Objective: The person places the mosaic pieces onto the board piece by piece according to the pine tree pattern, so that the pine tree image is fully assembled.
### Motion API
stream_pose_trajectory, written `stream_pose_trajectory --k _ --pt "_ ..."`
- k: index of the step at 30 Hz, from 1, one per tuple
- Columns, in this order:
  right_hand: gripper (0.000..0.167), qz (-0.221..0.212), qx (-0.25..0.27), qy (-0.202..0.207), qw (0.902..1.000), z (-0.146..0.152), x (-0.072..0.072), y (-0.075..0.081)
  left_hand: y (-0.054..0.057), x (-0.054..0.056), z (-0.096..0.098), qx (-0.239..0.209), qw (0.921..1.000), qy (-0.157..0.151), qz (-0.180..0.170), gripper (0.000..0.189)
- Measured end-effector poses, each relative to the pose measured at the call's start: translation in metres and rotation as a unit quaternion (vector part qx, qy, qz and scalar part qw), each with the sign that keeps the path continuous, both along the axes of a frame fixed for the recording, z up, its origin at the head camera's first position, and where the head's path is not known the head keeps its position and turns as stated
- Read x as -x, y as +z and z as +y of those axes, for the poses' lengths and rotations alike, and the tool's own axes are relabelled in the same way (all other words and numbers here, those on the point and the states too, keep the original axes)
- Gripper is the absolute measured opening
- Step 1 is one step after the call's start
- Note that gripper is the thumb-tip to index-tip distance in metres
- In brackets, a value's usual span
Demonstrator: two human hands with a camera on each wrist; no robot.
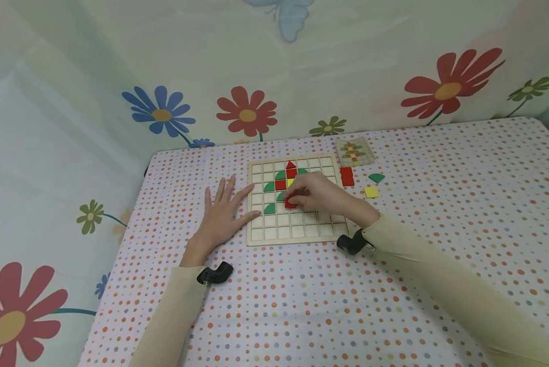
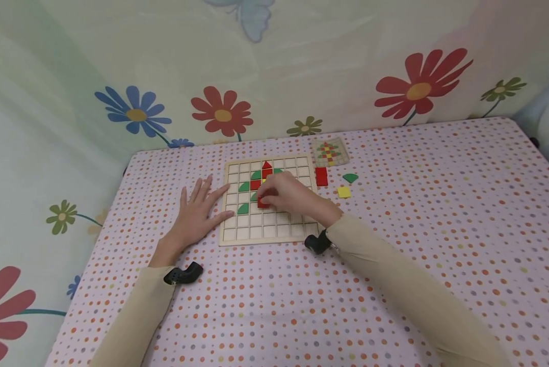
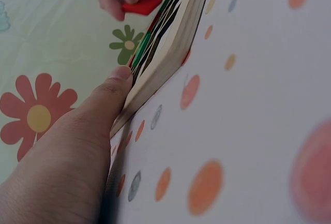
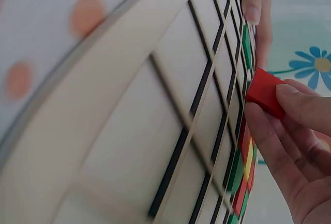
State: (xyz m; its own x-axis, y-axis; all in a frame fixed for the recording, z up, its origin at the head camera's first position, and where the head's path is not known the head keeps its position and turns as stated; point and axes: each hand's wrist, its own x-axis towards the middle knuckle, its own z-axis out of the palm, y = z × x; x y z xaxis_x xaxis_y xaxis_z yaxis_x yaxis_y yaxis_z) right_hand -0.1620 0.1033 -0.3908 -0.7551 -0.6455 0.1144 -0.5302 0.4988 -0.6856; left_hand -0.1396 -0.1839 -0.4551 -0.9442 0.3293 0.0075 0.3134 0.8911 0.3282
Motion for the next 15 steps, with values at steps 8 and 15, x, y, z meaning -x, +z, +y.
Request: stream_pose_trajectory --k 8,15 --pt "0.015 0.007 -0.034 0.011 0.9993 -0.024 0.003 0.001 0.001 0.001 0.000 0.003 1.0000 -0.001 -0.002 0.078" --pt "0.014 -0.005 -0.066 0.013 0.9977 -0.029 0.002 0.001 -0.001 0.001 -0.001 -0.001 1.0000 0.000 -0.002 0.078"
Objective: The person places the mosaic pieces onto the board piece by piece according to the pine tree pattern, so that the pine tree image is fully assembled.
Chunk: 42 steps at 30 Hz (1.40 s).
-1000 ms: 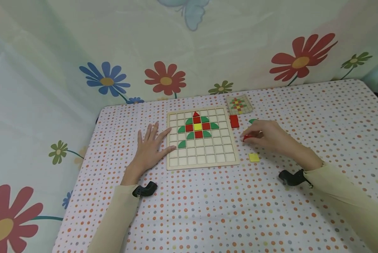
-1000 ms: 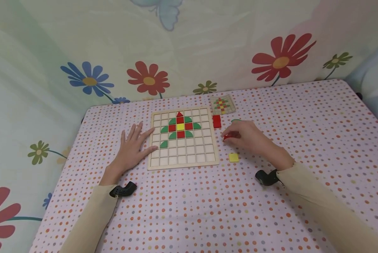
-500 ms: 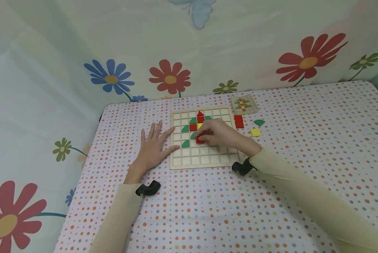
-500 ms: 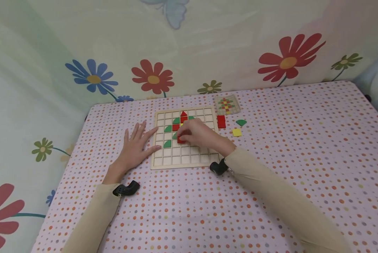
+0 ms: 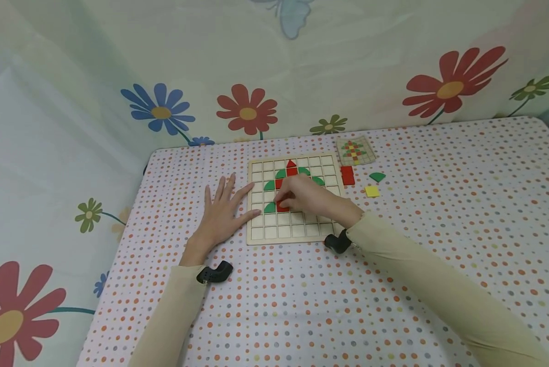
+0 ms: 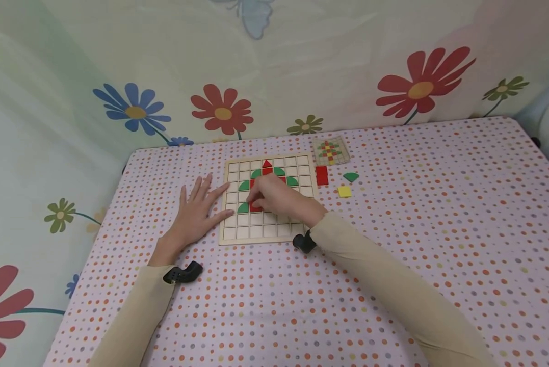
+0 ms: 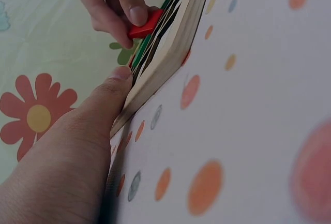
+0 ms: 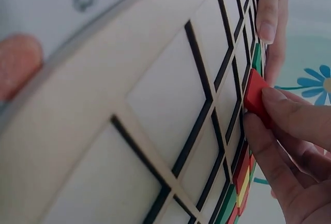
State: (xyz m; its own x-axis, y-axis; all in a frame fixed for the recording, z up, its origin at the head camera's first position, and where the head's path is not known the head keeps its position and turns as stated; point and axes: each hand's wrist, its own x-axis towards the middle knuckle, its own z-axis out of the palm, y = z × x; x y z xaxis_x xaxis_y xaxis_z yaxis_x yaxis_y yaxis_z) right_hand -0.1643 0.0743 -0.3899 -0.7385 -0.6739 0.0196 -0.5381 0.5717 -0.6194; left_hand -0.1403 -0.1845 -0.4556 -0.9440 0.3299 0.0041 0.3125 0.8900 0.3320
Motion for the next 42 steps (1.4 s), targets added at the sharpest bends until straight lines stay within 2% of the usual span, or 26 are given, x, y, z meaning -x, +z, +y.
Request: stream_pose_trajectory --k 5,10,17,22,25,27,31,36,39,42 --pt "0.016 0.012 -0.027 0.020 0.9994 -0.004 -0.001 0.001 0.000 -0.001 -0.001 0.002 1.0000 0.000 0.001 0.078" --pt "0.020 0.015 -0.060 0.018 0.9979 -0.009 -0.008 0.006 0.000 -0.001 -0.002 0.003 1.0000 0.000 0.002 0.078" --pt "0.019 0.051 -0.086 0.006 0.9950 -0.014 -0.014 0.006 0.001 -0.001 -0.001 -0.002 1.0000 -0.001 0.008 0.078" --pt "0.018 0.085 -0.127 0.000 0.9883 -0.015 -0.019 0.004 0.000 0.001 0.001 0.007 1.0000 -0.003 0.002 0.078" --pt "0.019 0.084 -0.124 0.001 0.9888 -0.011 -0.020 0.004 -0.001 0.002 0.003 0.009 0.9999 -0.007 0.002 0.079" --pt "0.019 0.068 -0.101 0.005 0.9926 -0.006 -0.020 0.005 -0.001 0.002 0.004 0.011 0.9999 -0.006 0.002 0.079" --pt "0.024 0.016 -0.047 0.025 0.9984 0.012 -0.018 0.009 0.000 0.002 0.004 0.013 0.9999 -0.005 0.006 0.079" --pt "0.025 -0.037 -0.042 0.044 0.9974 0.050 -0.016 0.019 0.001 0.001 0.004 0.006 1.0000 -0.002 0.005 0.080" --pt "0.022 -0.044 -0.050 0.027 0.9974 0.078 -0.013 0.022 0.000 -0.001 0.001 0.003 1.0000 0.004 0.002 0.080" --pt "0.020 -0.033 -0.055 -0.013 0.9979 0.112 -0.013 0.023 0.001 -0.001 0.003 -0.002 1.0000 0.002 0.009 0.079"
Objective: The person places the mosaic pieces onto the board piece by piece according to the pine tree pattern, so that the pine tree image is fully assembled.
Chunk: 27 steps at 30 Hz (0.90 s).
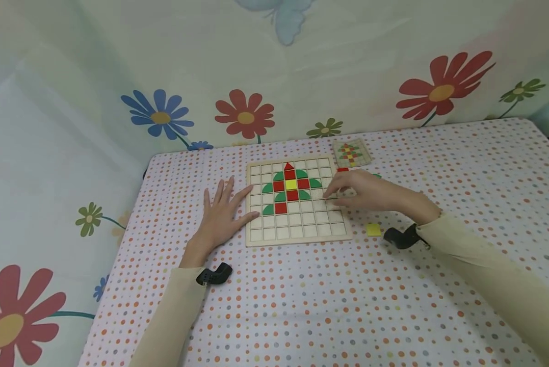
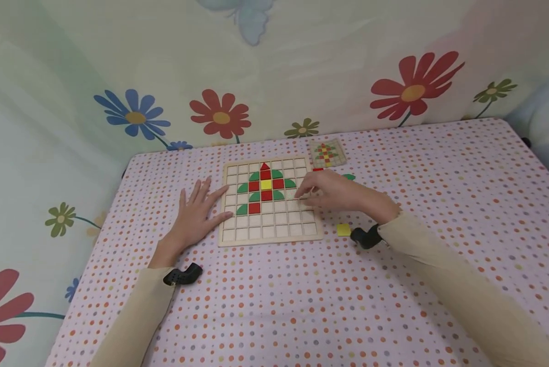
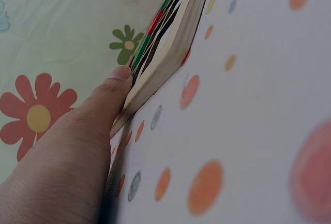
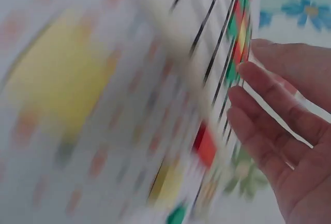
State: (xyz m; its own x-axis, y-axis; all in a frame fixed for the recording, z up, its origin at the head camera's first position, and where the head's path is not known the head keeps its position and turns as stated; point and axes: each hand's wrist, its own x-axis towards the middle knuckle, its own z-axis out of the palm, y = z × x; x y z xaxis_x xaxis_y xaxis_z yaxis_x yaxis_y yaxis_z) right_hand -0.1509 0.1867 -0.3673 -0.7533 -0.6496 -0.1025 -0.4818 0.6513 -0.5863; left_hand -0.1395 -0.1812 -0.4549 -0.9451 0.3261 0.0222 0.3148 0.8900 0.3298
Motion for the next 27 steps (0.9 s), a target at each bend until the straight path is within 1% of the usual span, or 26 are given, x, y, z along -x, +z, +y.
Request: stream_pose_trajectory --k 2,5,7,10,13,16,19,22,27 --pt "0.019 0.006 -0.013 -0.028 0.9995 0.019 0.000 -0.001 -0.002 -0.002 -0.002 -0.002 1.0000 0.003 -0.001 0.079" --pt "0.019 0.011 -0.031 -0.067 0.9972 0.046 0.000 -0.007 -0.005 -0.003 -0.002 0.000 1.0000 0.003 -0.005 0.080" --pt "0.021 0.007 -0.028 -0.088 0.9957 0.061 0.001 -0.012 -0.006 -0.004 -0.001 0.004 1.0000 0.003 -0.008 0.080" --pt "0.024 0.016 -0.010 -0.100 0.9948 0.074 0.003 -0.019 -0.006 -0.003 -0.001 0.004 1.0000 0.004 -0.001 0.080" --pt "0.025 0.032 -0.003 -0.100 0.9944 0.077 0.006 -0.024 -0.003 -0.002 -0.001 0.004 1.0000 0.004 0.003 0.080" --pt "0.025 0.054 -0.017 -0.097 0.9936 0.073 0.008 -0.025 -0.003 -0.002 -0.001 0.007 1.0000 0.002 0.001 0.080" --pt "0.023 0.065 -0.037 -0.097 0.9925 0.067 0.012 -0.023 -0.003 -0.002 -0.002 0.011 0.9999 0.001 -0.001 0.079" --pt "0.023 0.056 -0.055 -0.096 0.9923 0.062 0.016 -0.019 -0.004 -0.002 -0.002 0.010 0.9999 0.000 -0.001 0.079" --pt "0.025 0.019 -0.077 -0.093 0.9925 0.056 0.024 -0.015 -0.003 -0.001 -0.002 0.002 0.9999 -0.005 0.009 0.079"
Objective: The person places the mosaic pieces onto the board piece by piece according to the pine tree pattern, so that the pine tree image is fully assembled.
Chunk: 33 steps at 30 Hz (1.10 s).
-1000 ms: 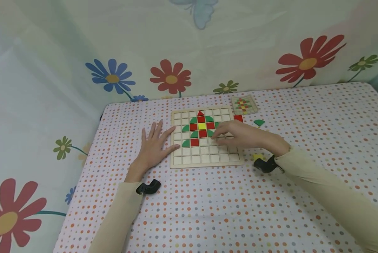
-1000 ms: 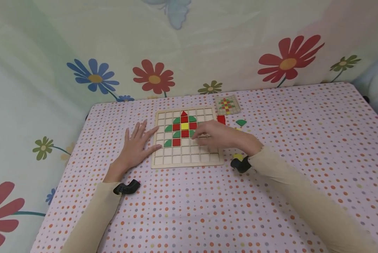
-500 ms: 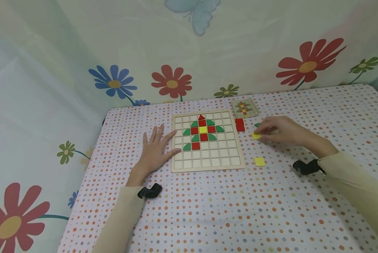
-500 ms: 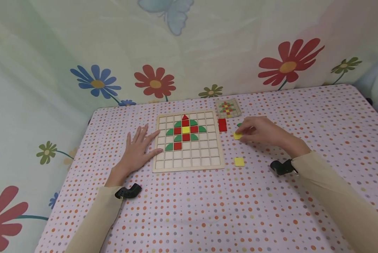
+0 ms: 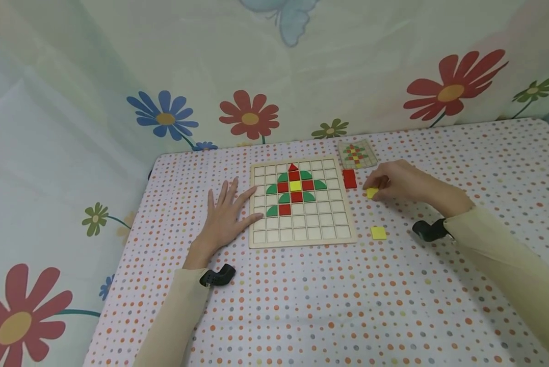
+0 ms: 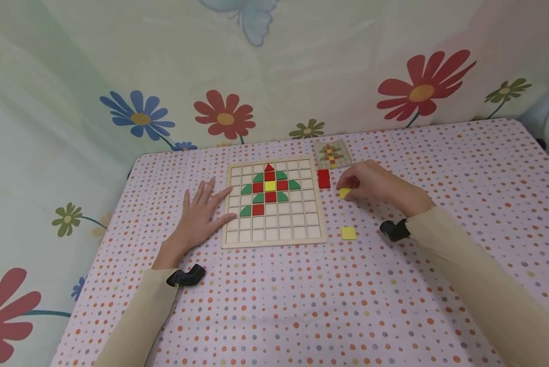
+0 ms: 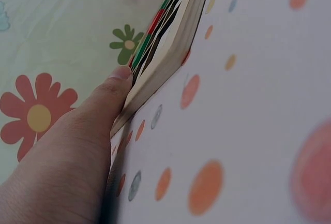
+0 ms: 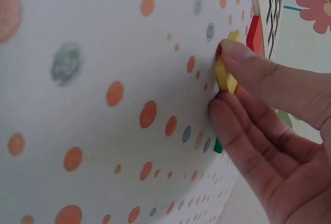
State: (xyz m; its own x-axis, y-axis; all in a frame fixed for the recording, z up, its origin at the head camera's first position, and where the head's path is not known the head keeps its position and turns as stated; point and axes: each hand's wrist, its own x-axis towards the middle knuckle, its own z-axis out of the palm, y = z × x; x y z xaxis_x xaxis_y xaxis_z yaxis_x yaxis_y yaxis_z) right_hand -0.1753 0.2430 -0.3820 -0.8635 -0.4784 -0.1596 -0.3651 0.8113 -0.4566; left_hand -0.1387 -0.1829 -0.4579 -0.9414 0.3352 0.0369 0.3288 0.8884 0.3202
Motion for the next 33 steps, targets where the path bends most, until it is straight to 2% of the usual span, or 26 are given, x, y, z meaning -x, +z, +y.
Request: stream_pose_trajectory --k 5,8,21,26,33 --pt "0.025 -0.035 0.005 -0.023 0.9991 0.000 0.002 0.000 -0.001 0.001 0.000 0.011 0.9999 0.004 -0.005 0.079" --pt "0.025 -0.039 0.010 -0.039 0.9984 0.000 0.000 0.000 0.000 0.002 0.000 0.014 0.9999 0.005 -0.009 0.080" --pt "0.022 0.008 0.033 -0.045 0.9984 0.004 -0.010 -0.002 0.002 0.001 0.001 0.002 0.9999 0.002 -0.011 0.079" --pt "0.024 0.025 0.045 -0.026 0.9983 0.004 -0.012 -0.003 0.002 0.002 0.000 0.002 1.0000 -0.001 -0.007 0.079" --pt "0.025 0.028 0.030 -0.022 0.9989 0.005 -0.012 -0.005 0.000 0.001 0.000 -0.004 1.0000 0.000 -0.009 0.079"
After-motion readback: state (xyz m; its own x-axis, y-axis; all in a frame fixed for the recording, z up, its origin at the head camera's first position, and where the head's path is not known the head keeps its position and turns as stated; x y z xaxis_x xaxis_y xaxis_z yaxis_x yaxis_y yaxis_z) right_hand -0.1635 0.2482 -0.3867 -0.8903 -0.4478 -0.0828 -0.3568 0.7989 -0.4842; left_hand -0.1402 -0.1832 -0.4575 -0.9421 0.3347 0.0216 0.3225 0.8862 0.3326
